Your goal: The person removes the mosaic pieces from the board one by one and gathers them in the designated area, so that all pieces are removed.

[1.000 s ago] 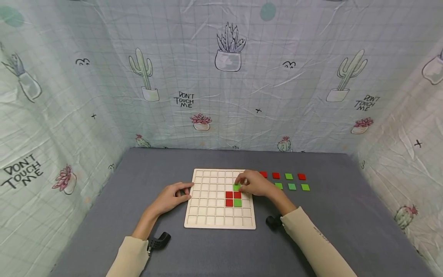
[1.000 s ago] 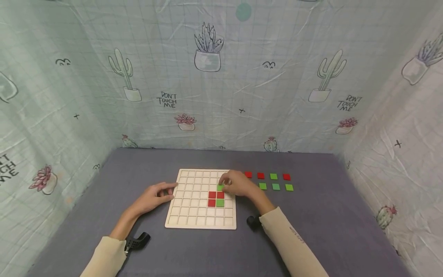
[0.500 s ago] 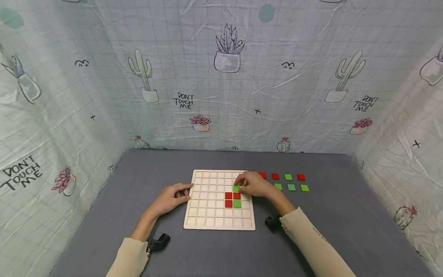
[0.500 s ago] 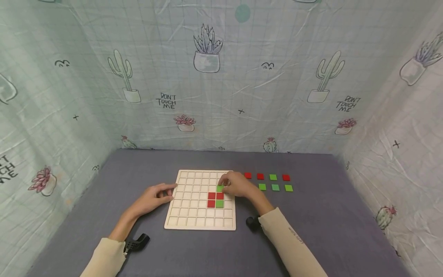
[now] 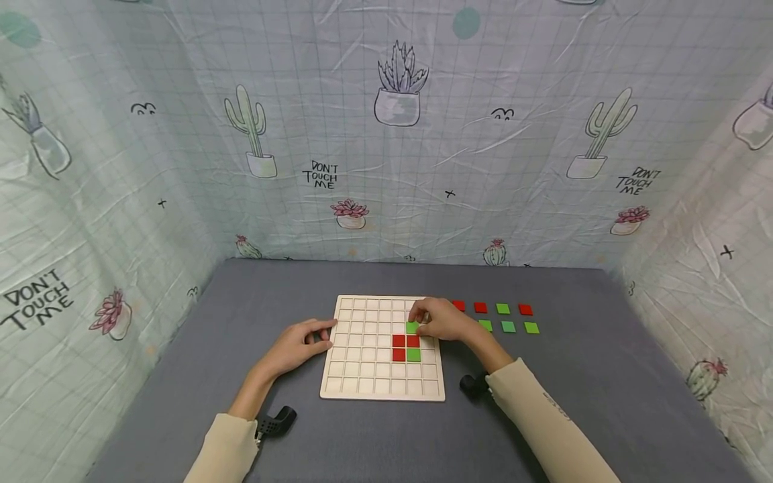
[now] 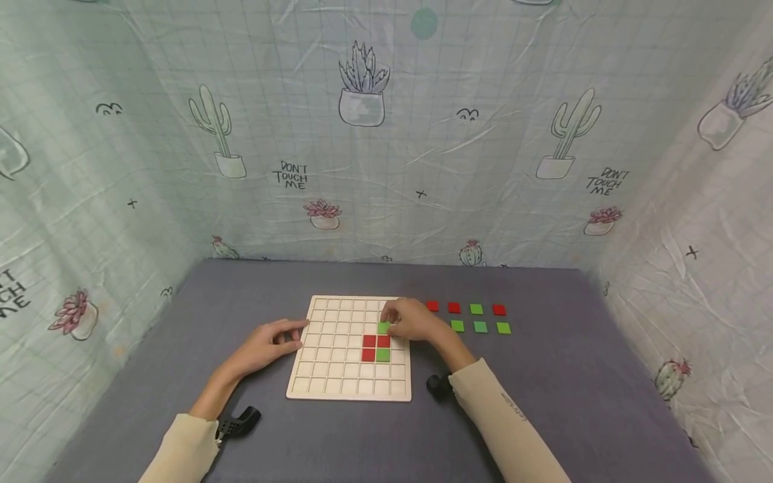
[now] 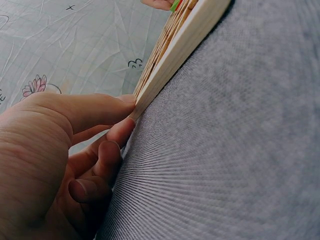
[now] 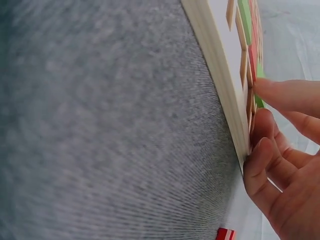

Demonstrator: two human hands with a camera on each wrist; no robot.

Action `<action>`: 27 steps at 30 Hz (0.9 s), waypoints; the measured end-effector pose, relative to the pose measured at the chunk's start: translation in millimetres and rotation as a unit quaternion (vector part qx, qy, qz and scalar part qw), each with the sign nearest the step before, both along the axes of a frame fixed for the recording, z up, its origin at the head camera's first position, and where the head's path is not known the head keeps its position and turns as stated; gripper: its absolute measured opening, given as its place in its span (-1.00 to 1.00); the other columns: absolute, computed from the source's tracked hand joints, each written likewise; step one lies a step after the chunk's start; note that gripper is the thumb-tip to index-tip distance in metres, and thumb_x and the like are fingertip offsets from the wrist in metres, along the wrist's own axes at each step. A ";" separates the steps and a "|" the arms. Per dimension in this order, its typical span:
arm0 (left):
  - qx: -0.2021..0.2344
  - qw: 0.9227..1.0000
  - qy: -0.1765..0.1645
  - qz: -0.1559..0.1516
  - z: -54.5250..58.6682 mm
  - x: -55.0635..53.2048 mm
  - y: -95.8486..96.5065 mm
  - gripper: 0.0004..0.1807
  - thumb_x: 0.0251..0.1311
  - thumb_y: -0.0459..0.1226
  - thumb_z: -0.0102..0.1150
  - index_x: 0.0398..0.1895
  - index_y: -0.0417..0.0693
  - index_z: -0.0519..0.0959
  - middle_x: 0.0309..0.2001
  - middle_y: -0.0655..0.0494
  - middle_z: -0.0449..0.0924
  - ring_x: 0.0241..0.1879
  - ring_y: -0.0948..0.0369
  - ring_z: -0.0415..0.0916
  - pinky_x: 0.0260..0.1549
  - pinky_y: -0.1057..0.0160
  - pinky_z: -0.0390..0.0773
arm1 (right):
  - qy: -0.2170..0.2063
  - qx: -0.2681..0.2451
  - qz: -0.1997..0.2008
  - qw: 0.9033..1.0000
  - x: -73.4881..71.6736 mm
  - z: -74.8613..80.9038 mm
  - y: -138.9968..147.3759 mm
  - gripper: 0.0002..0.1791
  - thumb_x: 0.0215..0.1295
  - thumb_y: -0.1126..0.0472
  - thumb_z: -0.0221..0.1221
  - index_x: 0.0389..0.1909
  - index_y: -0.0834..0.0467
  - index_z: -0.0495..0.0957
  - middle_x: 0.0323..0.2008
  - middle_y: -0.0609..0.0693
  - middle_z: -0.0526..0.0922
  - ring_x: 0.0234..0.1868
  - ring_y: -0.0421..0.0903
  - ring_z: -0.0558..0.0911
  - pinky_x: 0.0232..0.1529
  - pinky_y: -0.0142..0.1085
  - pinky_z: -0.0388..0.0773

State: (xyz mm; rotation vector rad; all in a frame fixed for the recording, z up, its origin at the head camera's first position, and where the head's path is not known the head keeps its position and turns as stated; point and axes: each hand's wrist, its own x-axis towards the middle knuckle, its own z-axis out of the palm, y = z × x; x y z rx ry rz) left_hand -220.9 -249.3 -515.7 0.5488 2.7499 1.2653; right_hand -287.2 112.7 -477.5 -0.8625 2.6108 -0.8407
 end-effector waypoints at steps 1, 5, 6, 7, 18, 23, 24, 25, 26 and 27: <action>0.001 1.000 0.000 0.000 0.1 0.0 -0.1 -0.50 0.38 -0.19 0.31 0.37 -0.03 0.57 -0.16 0.18 0.60 -0.48 0.33 0.40 -0.41 0.32 0.43 | 0.001 -0.001 0.000 1.000 0.3 0.3 -0.2 -0.82 0.26 0.34 0.37 -0.14 0.10 0.68 -0.24 -0.04 0.67 -0.20 -0.15 0.56 -0.13 -0.25 0.54; 0.001 1.000 0.001 -0.001 0.6 0.1 -0.2 -0.50 0.38 -0.19 0.32 0.36 -0.03 0.57 -0.17 0.18 0.60 -0.48 0.33 0.41 -0.41 0.32 0.43 | 0.001 -0.006 -0.004 1.000 2.4 1.7 -0.6 -0.81 0.26 0.35 0.36 -0.13 0.11 0.67 -0.23 -0.02 0.67 -0.21 -0.14 0.57 -0.13 -0.24 0.55; 0.002 1.000 0.001 -0.002 0.7 0.2 -0.2 -0.50 0.38 -0.19 0.32 0.36 -0.03 0.58 -0.17 0.18 0.60 -0.48 0.33 0.41 -0.41 0.33 0.44 | 0.002 -0.008 -0.003 1.000 2.8 1.8 -0.5 -0.81 0.26 0.36 0.36 -0.13 0.12 0.67 -0.23 -0.01 0.67 -0.21 -0.14 0.57 -0.13 -0.24 0.55; 0.002 1.000 0.003 -0.003 0.7 0.2 -0.1 -0.50 0.38 -0.19 0.32 0.36 -0.03 0.58 -0.17 0.18 0.60 -0.48 0.33 0.41 -0.41 0.33 0.44 | 0.003 -0.010 -0.003 1.000 3.1 1.8 -0.2 -0.81 0.26 0.36 0.36 -0.13 0.13 0.67 -0.23 -0.01 0.66 -0.21 -0.14 0.57 -0.14 -0.25 0.56; 0.002 1.000 0.000 -0.004 2.0 -0.9 0.1 -0.50 0.38 -0.19 0.31 0.36 -0.04 0.58 -0.17 0.18 0.61 -0.48 0.33 0.41 -0.41 0.32 0.44 | 0.014 -0.033 0.004 0.999 5.6 -1.5 4.0 -0.81 0.37 0.36 0.17 -0.09 0.09 0.65 -0.16 0.01 0.70 -0.27 -0.17 0.59 -0.23 -0.26 0.54; 0.001 1.000 0.008 -0.006 0.4 -0.7 -1.1 -0.50 0.38 -0.20 0.31 0.35 -0.08 0.58 -0.18 0.16 0.61 -0.49 0.34 0.40 -0.42 0.33 0.43 | 0.014 -0.044 0.010 0.999 6.5 -2.1 4.8 -0.82 0.42 0.34 0.13 -0.09 0.09 0.65 -0.14 0.06 0.73 -0.34 -0.20 0.60 -0.25 -0.26 0.55; 0.000 1.000 0.009 -0.006 0.0 -0.7 -1.2 -0.51 0.38 -0.20 0.31 0.35 -0.08 0.58 -0.18 0.16 0.61 -0.49 0.35 0.40 -0.42 0.33 0.43 | 0.015 -0.045 0.011 0.999 6.5 -2.3 4.6 -0.82 0.43 0.34 0.13 -0.08 0.09 0.65 -0.14 0.06 0.73 -0.35 -0.20 0.60 -0.26 -0.27 0.55; -0.001 1.000 0.008 -0.004 -0.4 -0.7 -1.0 -0.51 0.38 -0.19 0.31 0.35 -0.06 0.59 -0.18 0.18 0.61 -0.49 0.35 0.40 -0.42 0.33 0.43 | 0.016 -0.046 0.012 0.999 6.5 -2.2 4.6 -0.82 0.43 0.34 0.13 -0.08 0.09 0.65 -0.14 0.06 0.73 -0.36 -0.20 0.60 -0.27 -0.28 0.54; -0.002 1.000 0.008 -0.003 -0.4 -0.6 -0.8 -0.51 0.38 -0.19 0.31 0.35 -0.05 0.59 -0.18 0.18 0.61 -0.49 0.35 0.40 -0.41 0.33 0.43 | 0.017 -0.046 0.013 0.999 6.6 -2.0 4.7 -0.82 0.44 0.34 0.13 -0.08 0.09 0.65 -0.14 0.05 0.73 -0.37 -0.20 0.60 -0.28 -0.28 0.55; -0.002 1.000 0.007 -0.002 -0.4 -0.6 -0.7 -0.51 0.38 -0.19 0.31 0.35 -0.04 0.58 -0.18 0.18 0.61 -0.49 0.35 0.40 -0.41 0.33 0.44 | 0.018 -0.048 0.012 0.999 6.9 -1.3 4.9 -0.82 0.44 0.34 0.14 -0.08 0.09 0.65 -0.14 0.05 0.73 -0.37 -0.20 0.59 -0.29 -0.29 0.54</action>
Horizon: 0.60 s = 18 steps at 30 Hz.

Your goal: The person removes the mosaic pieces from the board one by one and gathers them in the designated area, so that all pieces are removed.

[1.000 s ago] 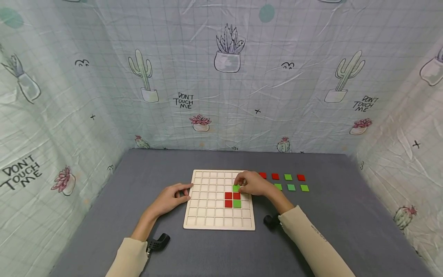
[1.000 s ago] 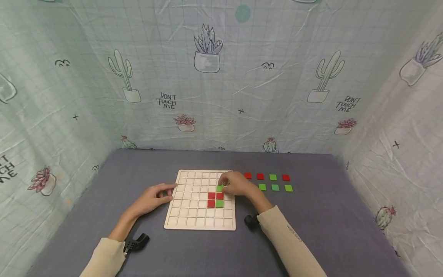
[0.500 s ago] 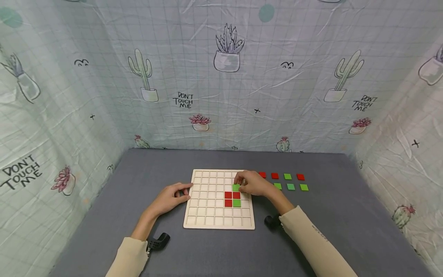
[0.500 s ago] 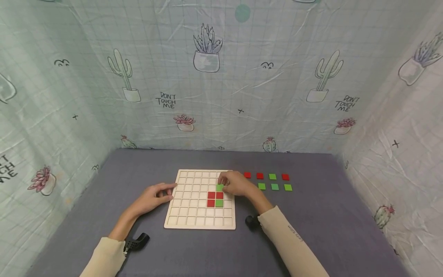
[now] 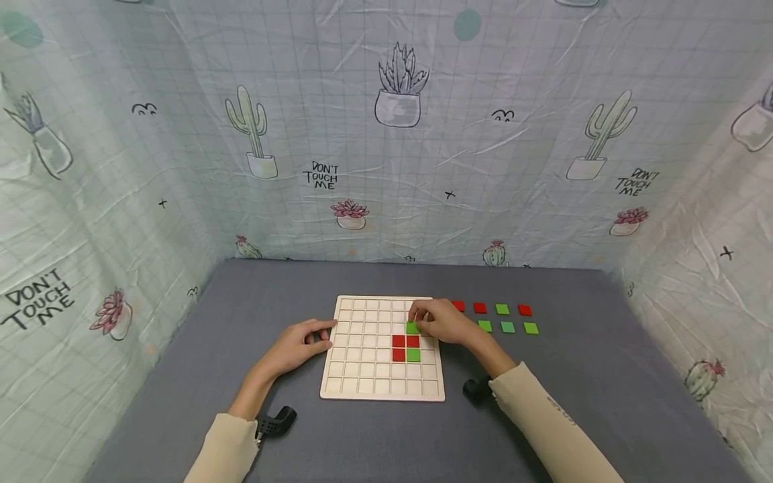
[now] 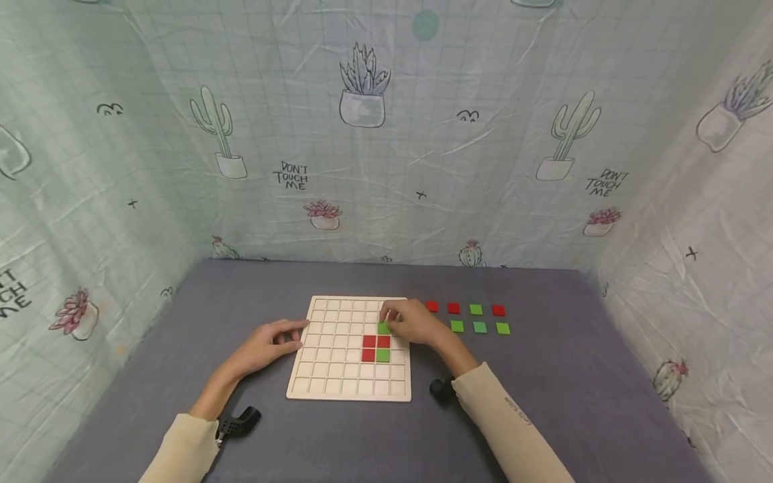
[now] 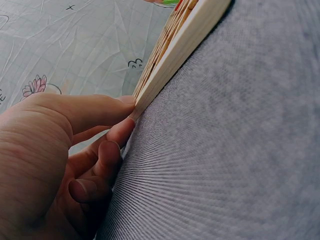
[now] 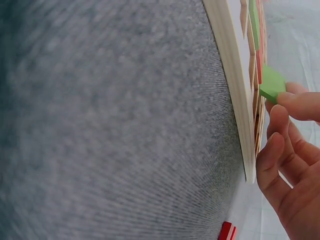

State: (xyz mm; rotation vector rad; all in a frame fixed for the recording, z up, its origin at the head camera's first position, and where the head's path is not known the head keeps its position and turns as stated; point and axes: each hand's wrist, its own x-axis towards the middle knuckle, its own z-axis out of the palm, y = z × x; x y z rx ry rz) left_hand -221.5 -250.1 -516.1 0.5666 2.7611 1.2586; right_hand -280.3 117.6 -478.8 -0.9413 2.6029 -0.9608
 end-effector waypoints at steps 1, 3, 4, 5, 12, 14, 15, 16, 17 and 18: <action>-0.001 1.000 0.000 0.000 -0.3 -0.1 0.4 -0.51 0.38 -0.19 0.31 0.35 -0.04 0.58 -0.17 0.18 0.61 -0.49 0.34 0.40 -0.41 0.33 0.44 | 0.001 -0.003 -0.001 1.000 0.6 0.5 0.8 -0.82 0.45 0.34 0.14 -0.08 0.08 0.66 -0.15 0.05 0.72 -0.38 -0.20 0.59 -0.30 -0.29 0.54; 0.000 1.000 -0.002 0.001 -0.6 -0.4 1.1 -0.51 0.38 -0.18 0.31 0.35 -0.02 0.59 -0.17 0.19 0.61 -0.48 0.35 0.40 -0.40 0.33 0.44 | 0.003 -0.009 -0.004 1.000 2.1 2.3 2.8 -0.83 0.46 0.33 0.15 -0.06 0.08 0.66 -0.15 0.04 0.72 -0.40 -0.19 0.58 -0.32 -0.29 0.54; 0.001 1.000 -0.002 0.001 -0.7 -0.5 1.4 -0.51 0.38 -0.18 0.31 0.35 -0.02 0.59 -0.18 0.19 0.61 -0.49 0.35 0.40 -0.40 0.33 0.44 | 0.005 -0.013 -0.004 1.000 2.8 3.3 4.3 -0.83 0.46 0.33 0.16 -0.06 0.08 0.65 -0.15 0.05 0.71 -0.41 -0.19 0.58 -0.33 -0.29 0.54; 0.002 1.000 -0.002 -0.001 -0.6 -0.6 1.7 -0.51 0.38 -0.19 0.31 0.35 -0.04 0.58 -0.17 0.18 0.61 -0.49 0.34 0.40 -0.41 0.33 0.44 | 0.007 -0.016 -0.006 1.000 3.6 4.6 6.0 -0.83 0.46 0.33 0.16 -0.06 0.09 0.66 -0.16 0.05 0.71 -0.42 -0.19 0.58 -0.34 -0.29 0.53; 0.002 1.000 -0.005 0.001 0.1 -0.9 2.3 -0.50 0.38 -0.20 0.32 0.35 -0.06 0.58 -0.18 0.17 0.60 -0.49 0.34 0.39 -0.42 0.33 0.42 | 0.022 -0.019 -0.016 0.999 7.9 12.2 21.6 -0.84 0.45 0.35 0.18 -0.05 0.12 0.67 -0.19 0.09 0.72 -0.47 -0.13 0.60 -0.36 -0.31 0.54; -0.001 1.000 -0.006 0.002 0.2 -0.9 2.1 -0.50 0.38 -0.20 0.31 0.36 -0.05 0.58 -0.18 0.18 0.60 -0.49 0.34 0.39 -0.42 0.34 0.42 | 0.018 -0.020 -0.019 0.999 9.5 13.6 27.4 -0.84 0.45 0.35 0.18 -0.05 0.14 0.66 -0.19 0.11 0.72 -0.47 -0.07 0.62 -0.37 -0.30 0.55; -0.002 1.000 -0.006 0.002 0.3 -0.8 2.1 -0.50 0.38 -0.20 0.31 0.36 -0.05 0.58 -0.18 0.18 0.60 -0.49 0.34 0.39 -0.42 0.33 0.42 | 0.016 -0.020 -0.022 0.999 10.5 14.1 30.5 -0.84 0.45 0.35 0.18 -0.05 0.14 0.66 -0.19 0.11 0.72 -0.46 -0.05 0.63 -0.36 -0.30 0.55; -0.002 1.000 -0.005 0.002 0.5 -0.8 2.3 -0.50 0.38 -0.21 0.31 0.36 -0.06 0.58 -0.18 0.18 0.60 -0.49 0.34 0.39 -0.42 0.33 0.42 | 0.013 -0.021 -0.025 0.999 12.0 14.6 34.3 -0.85 0.45 0.35 0.19 -0.05 0.15 0.65 -0.18 0.11 0.72 -0.46 -0.04 0.64 -0.37 -0.30 0.55; -0.003 1.000 -0.005 0.001 0.8 -0.9 2.5 -0.50 0.38 -0.21 0.31 0.36 -0.06 0.57 -0.18 0.18 0.60 -0.49 0.33 0.39 -0.42 0.33 0.42 | 0.013 -0.021 -0.027 0.999 13.3 14.8 38.2 -0.84 0.45 0.35 0.19 -0.04 0.15 0.66 -0.18 0.11 0.72 -0.46 -0.05 0.64 -0.37 -0.30 0.55; -0.003 1.000 -0.005 0.002 1.2 -0.9 2.8 -0.51 0.38 -0.21 0.31 0.36 -0.05 0.58 -0.18 0.19 0.60 -0.49 0.34 0.39 -0.42 0.33 0.42 | 0.014 -0.021 -0.029 0.999 14.6 14.9 42.3 -0.84 0.45 0.35 0.19 -0.04 0.14 0.66 -0.17 0.11 0.72 -0.46 -0.05 0.64 -0.38 -0.30 0.55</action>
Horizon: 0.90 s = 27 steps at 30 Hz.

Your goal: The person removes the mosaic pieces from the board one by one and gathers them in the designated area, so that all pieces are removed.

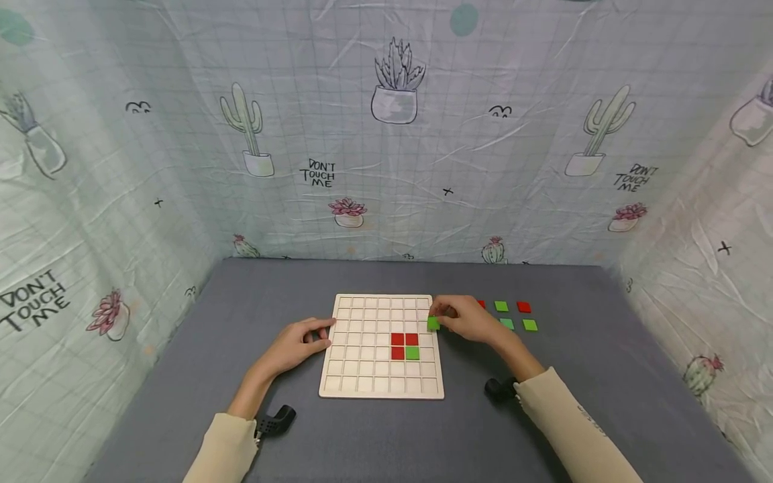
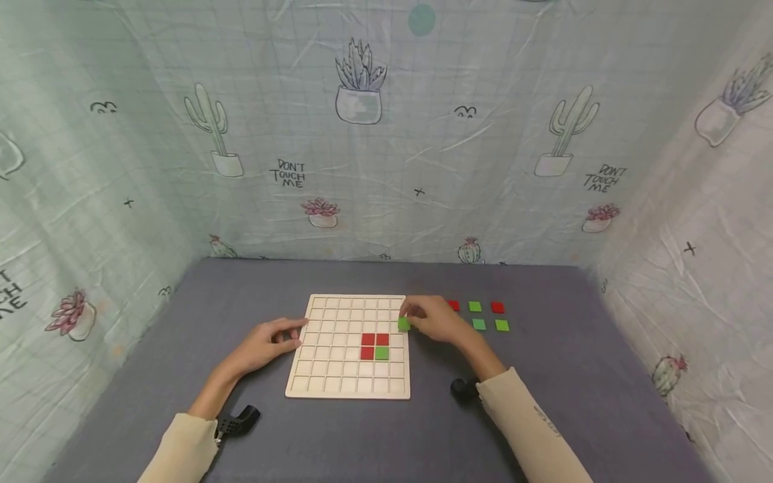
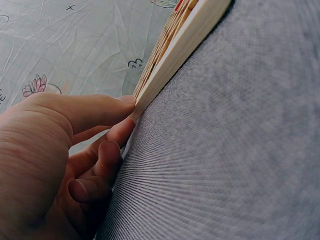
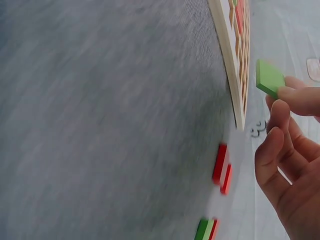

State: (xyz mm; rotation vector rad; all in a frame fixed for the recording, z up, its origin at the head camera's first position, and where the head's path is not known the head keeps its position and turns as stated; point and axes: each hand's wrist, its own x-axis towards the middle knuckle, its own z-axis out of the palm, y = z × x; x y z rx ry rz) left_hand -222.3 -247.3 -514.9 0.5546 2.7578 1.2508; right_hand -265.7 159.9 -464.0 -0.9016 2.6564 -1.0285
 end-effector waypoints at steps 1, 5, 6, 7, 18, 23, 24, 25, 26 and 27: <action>0.000 1.000 0.002 -0.001 -0.3 0.0 -0.2 -0.50 0.38 -0.21 0.32 0.36 -0.05 0.58 -0.19 0.19 0.60 -0.49 0.34 0.39 -0.42 0.33 0.42 | 0.002 -0.001 0.001 1.000 0.8 -0.3 4.1 -0.84 0.45 0.35 0.20 -0.04 0.14 0.66 -0.17 0.11 0.72 -0.46 -0.08 0.63 -0.39 -0.30 0.54; -0.001 1.000 0.005 -0.002 -0.7 0.5 0.0 -0.50 0.38 -0.21 0.32 0.36 -0.06 0.58 -0.18 0.18 0.60 -0.49 0.35 0.38 -0.42 0.33 0.41 | 0.018 0.001 0.005 1.000 3.7 -2.3 19.8 -0.84 0.44 0.36 0.21 -0.06 0.12 0.67 -0.18 0.08 0.73 -0.48 -0.24 0.57 -0.41 -0.32 0.53; 0.000 1.000 0.006 -0.002 -0.7 0.5 0.0 -0.50 0.37 -0.21 0.32 0.35 -0.06 0.58 -0.18 0.18 0.60 -0.49 0.35 0.38 -0.42 0.33 0.41 | 0.022 0.002 0.005 1.000 4.5 -2.8 23.3 -0.84 0.43 0.36 0.21 -0.07 0.11 0.67 -0.19 0.07 0.73 -0.48 -0.26 0.56 -0.40 -0.32 0.53; -0.001 1.000 0.006 -0.003 -0.8 0.5 -0.1 -0.50 0.38 -0.21 0.32 0.36 -0.06 0.58 -0.18 0.18 0.60 -0.49 0.35 0.38 -0.42 0.33 0.41 | 0.025 0.004 0.006 1.000 5.5 -3.1 26.7 -0.84 0.43 0.36 0.21 -0.07 0.11 0.68 -0.19 0.05 0.73 -0.47 -0.28 0.55 -0.38 -0.32 0.53; 0.000 1.000 0.010 -0.003 0.2 0.5 -2.4 -0.51 0.37 -0.21 0.32 0.35 -0.07 0.59 -0.20 0.19 0.60 -0.51 0.35 0.36 -0.44 0.34 0.39 | 0.012 0.023 -0.005 1.000 19.7 -6.1 49.0 -0.83 0.42 0.35 0.22 -0.09 0.06 0.67 -0.21 -0.06 0.71 -0.35 -0.23 0.59 -0.26 -0.32 0.55; 0.001 1.000 0.014 -0.003 -0.4 0.2 -1.8 -0.51 0.36 -0.21 0.33 0.33 -0.08 0.60 -0.20 0.19 0.60 -0.52 0.37 0.36 -0.45 0.34 0.39 | 0.006 0.022 -0.006 1.000 23.5 -11.0 54.6 -0.83 0.40 0.36 0.22 -0.11 0.06 0.68 -0.24 -0.07 0.70 -0.44 -0.31 0.53 -0.31 -0.34 0.53; 0.000 1.000 0.014 -0.003 -0.3 0.3 -1.6 -0.51 0.36 -0.21 0.33 0.33 -0.08 0.60 -0.20 0.19 0.60 -0.52 0.36 0.36 -0.44 0.34 0.39 | 0.003 0.022 -0.005 1.000 24.1 -11.8 55.5 -0.83 0.40 0.36 0.22 -0.11 0.06 0.68 -0.25 -0.07 0.70 -0.45 -0.31 0.52 -0.32 -0.35 0.52; 0.000 1.000 0.013 -0.003 -0.2 0.4 -1.5 -0.51 0.36 -0.21 0.33 0.33 -0.07 0.60 -0.20 0.19 0.60 -0.52 0.36 0.37 -0.44 0.34 0.40 | 0.001 0.021 -0.005 1.000 24.7 -12.4 56.4 -0.83 0.39 0.36 0.22 -0.12 0.07 0.68 -0.26 -0.06 0.69 -0.46 -0.31 0.51 -0.33 -0.35 0.52; -0.001 1.000 0.013 -0.004 -0.1 0.4 -1.2 -0.51 0.37 -0.21 0.33 0.34 -0.07 0.59 -0.20 0.19 0.60 -0.51 0.35 0.37 -0.44 0.33 0.40 | -0.002 0.020 -0.004 1.000 25.4 -12.9 57.1 -0.83 0.40 0.36 0.22 -0.12 0.07 0.68 -0.26 -0.06 0.69 -0.47 -0.32 0.50 -0.34 -0.35 0.51; -0.002 1.000 0.010 -0.002 0.0 0.4 -0.9 -0.51 0.37 -0.21 0.33 0.34 -0.05 0.60 -0.20 0.20 0.60 -0.51 0.36 0.37 -0.43 0.34 0.40 | -0.003 0.020 -0.003 1.000 25.9 -13.3 57.9 -0.83 0.40 0.37 0.22 -0.11 0.08 0.68 -0.26 -0.06 0.69 -0.47 -0.32 0.50 -0.35 -0.35 0.51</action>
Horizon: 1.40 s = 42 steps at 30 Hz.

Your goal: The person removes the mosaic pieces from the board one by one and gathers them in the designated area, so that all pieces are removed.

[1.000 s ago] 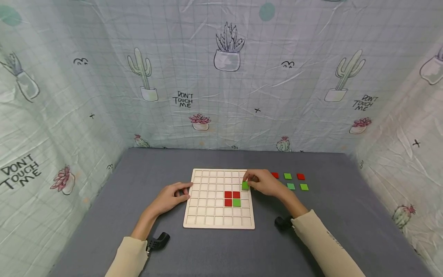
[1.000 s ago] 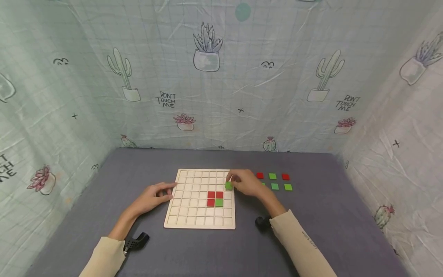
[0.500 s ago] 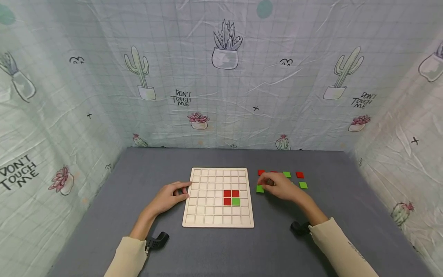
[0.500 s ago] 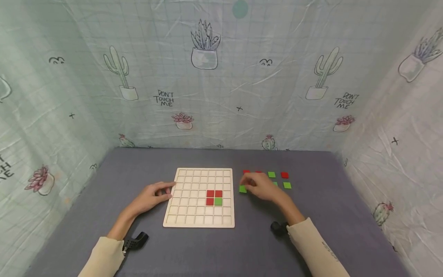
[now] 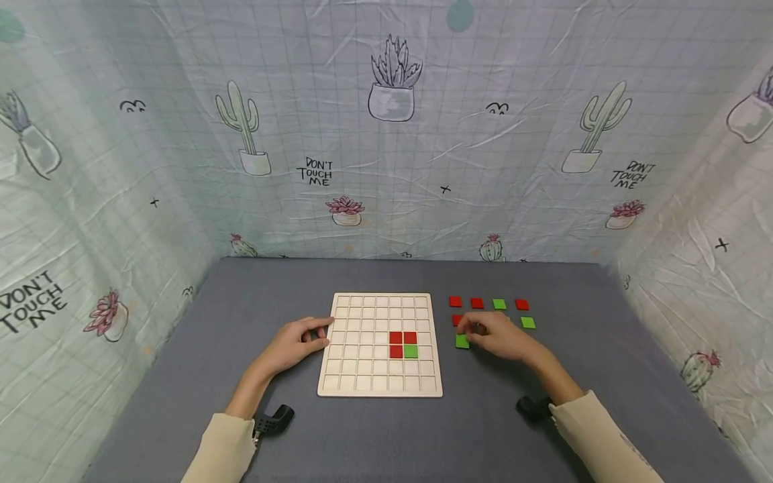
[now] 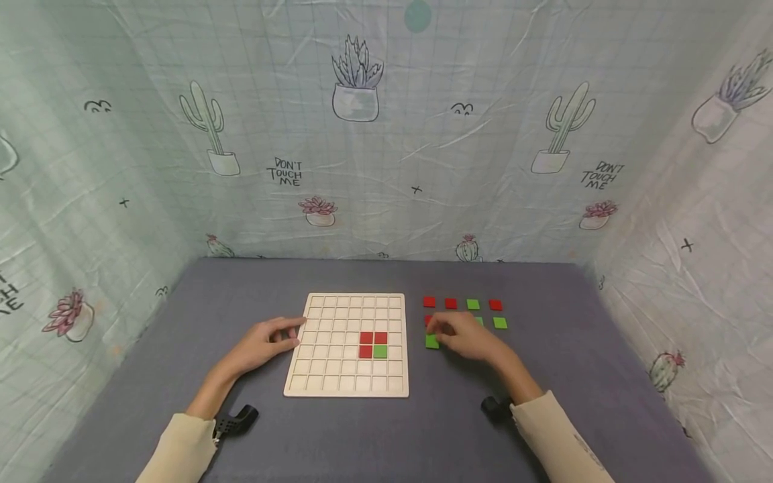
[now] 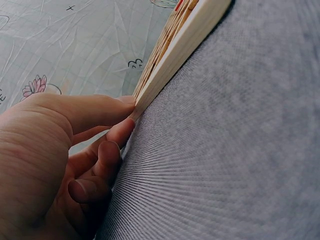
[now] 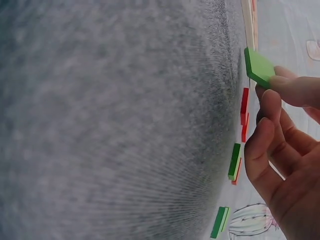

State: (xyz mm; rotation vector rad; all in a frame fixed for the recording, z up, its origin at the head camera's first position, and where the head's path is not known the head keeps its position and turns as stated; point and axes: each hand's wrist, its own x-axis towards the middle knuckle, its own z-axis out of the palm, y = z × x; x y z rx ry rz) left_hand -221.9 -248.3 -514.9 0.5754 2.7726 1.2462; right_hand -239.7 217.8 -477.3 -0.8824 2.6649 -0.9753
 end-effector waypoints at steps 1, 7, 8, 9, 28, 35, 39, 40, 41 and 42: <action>0.000 1.000 0.000 0.000 -0.1 0.0 -0.1 -0.51 0.37 -0.21 0.33 0.34 -0.05 0.59 -0.19 0.19 0.60 -0.51 0.35 0.37 -0.43 0.34 0.40 | -0.002 0.001 0.001 1.000 0.5 -0.2 0.5 -0.83 0.40 0.36 0.21 -0.11 0.08 0.68 -0.27 -0.06 0.69 -0.47 -0.32 0.50 -0.35 -0.35 0.50; 0.004 1.000 -0.006 -0.002 1.7 0.4 0.1 -0.50 0.38 -0.20 0.32 0.36 -0.05 0.58 -0.18 0.18 0.61 -0.50 0.33 0.38 -0.42 0.33 0.41 | -0.007 0.004 -0.003 1.000 2.9 -0.6 2.4 -0.83 0.41 0.37 0.20 -0.09 0.10 0.67 -0.28 -0.06 0.67 -0.48 -0.33 0.50 -0.36 -0.35 0.51; 0.004 1.000 -0.006 -0.002 1.8 0.4 0.0 -0.50 0.38 -0.20 0.32 0.36 -0.06 0.58 -0.18 0.18 0.60 -0.50 0.33 0.38 -0.42 0.33 0.41 | -0.005 0.005 -0.003 1.000 2.9 -0.6 2.4 -0.83 0.41 0.37 0.20 -0.09 0.11 0.67 -0.28 -0.06 0.67 -0.48 -0.33 0.50 -0.37 -0.36 0.51; 0.004 1.000 -0.006 -0.002 2.0 0.5 0.0 -0.51 0.38 -0.20 0.32 0.35 -0.06 0.58 -0.18 0.18 0.60 -0.50 0.33 0.38 -0.42 0.33 0.41 | -0.004 0.005 -0.003 1.000 2.9 -0.7 2.3 -0.83 0.41 0.37 0.20 -0.09 0.11 0.67 -0.29 -0.05 0.67 -0.49 -0.33 0.50 -0.38 -0.35 0.50; 0.008 1.000 0.001 0.000 0.7 1.8 -0.9 -0.50 0.37 -0.22 0.32 0.35 -0.08 0.58 -0.19 0.16 0.62 -0.51 0.34 0.38 -0.44 0.33 0.41 | 0.012 0.016 -0.016 1.000 -0.7 -6.5 -0.9 -0.88 0.38 0.34 0.25 -0.12 0.16 0.68 -0.27 -0.05 0.69 -0.44 -0.33 0.51 -0.34 -0.36 0.51; 0.015 1.000 0.006 -0.007 -1.0 1.0 -1.0 -0.50 0.37 -0.22 0.33 0.34 -0.12 0.58 -0.19 0.12 0.63 -0.51 0.34 0.38 -0.44 0.33 0.41 | 0.010 0.025 -0.007 1.000 1.8 -6.5 0.5 -0.73 0.23 0.27 0.42 -0.06 0.21 0.70 -0.23 0.02 0.69 -0.40 -0.32 0.54 -0.35 -0.37 0.53; 0.014 1.000 0.001 -0.007 -1.4 0.0 -1.4 -0.50 0.38 -0.21 0.32 0.35 -0.11 0.58 -0.17 0.12 0.63 -0.49 0.34 0.38 -0.43 0.33 0.41 | 0.007 0.028 -0.001 1.000 2.3 -6.2 0.6 -0.72 0.22 0.28 0.43 -0.05 0.21 0.70 -0.23 0.02 0.68 -0.41 -0.34 0.54 -0.35 -0.37 0.53; 0.014 1.000 0.000 -0.006 -1.3 0.0 -1.4 -0.50 0.37 -0.21 0.32 0.35 -0.10 0.58 -0.17 0.12 0.63 -0.49 0.34 0.39 -0.43 0.33 0.41 | 0.007 0.029 0.003 1.000 2.2 -6.0 0.7 -0.72 0.22 0.28 0.42 -0.05 0.20 0.70 -0.23 0.02 0.68 -0.42 -0.35 0.53 -0.35 -0.37 0.53; 0.013 1.000 -0.001 -0.005 -1.5 -0.2 -1.5 -0.50 0.37 -0.20 0.32 0.35 -0.09 0.58 -0.17 0.13 0.63 -0.49 0.34 0.39 -0.42 0.33 0.41 | 0.005 0.031 0.003 1.000 2.1 -5.6 0.9 -0.73 0.22 0.28 0.42 -0.05 0.19 0.70 -0.23 0.01 0.67 -0.43 -0.35 0.53 -0.35 -0.37 0.52; 0.012 1.000 0.000 -0.005 -1.7 -0.4 -1.7 -0.50 0.38 -0.21 0.32 0.35 -0.09 0.58 -0.17 0.13 0.63 -0.49 0.34 0.39 -0.42 0.33 0.41 | 0.002 0.033 0.002 0.999 2.0 -5.3 0.9 -0.73 0.23 0.28 0.42 -0.05 0.17 0.70 -0.23 0.01 0.67 -0.44 -0.35 0.53 -0.34 -0.38 0.52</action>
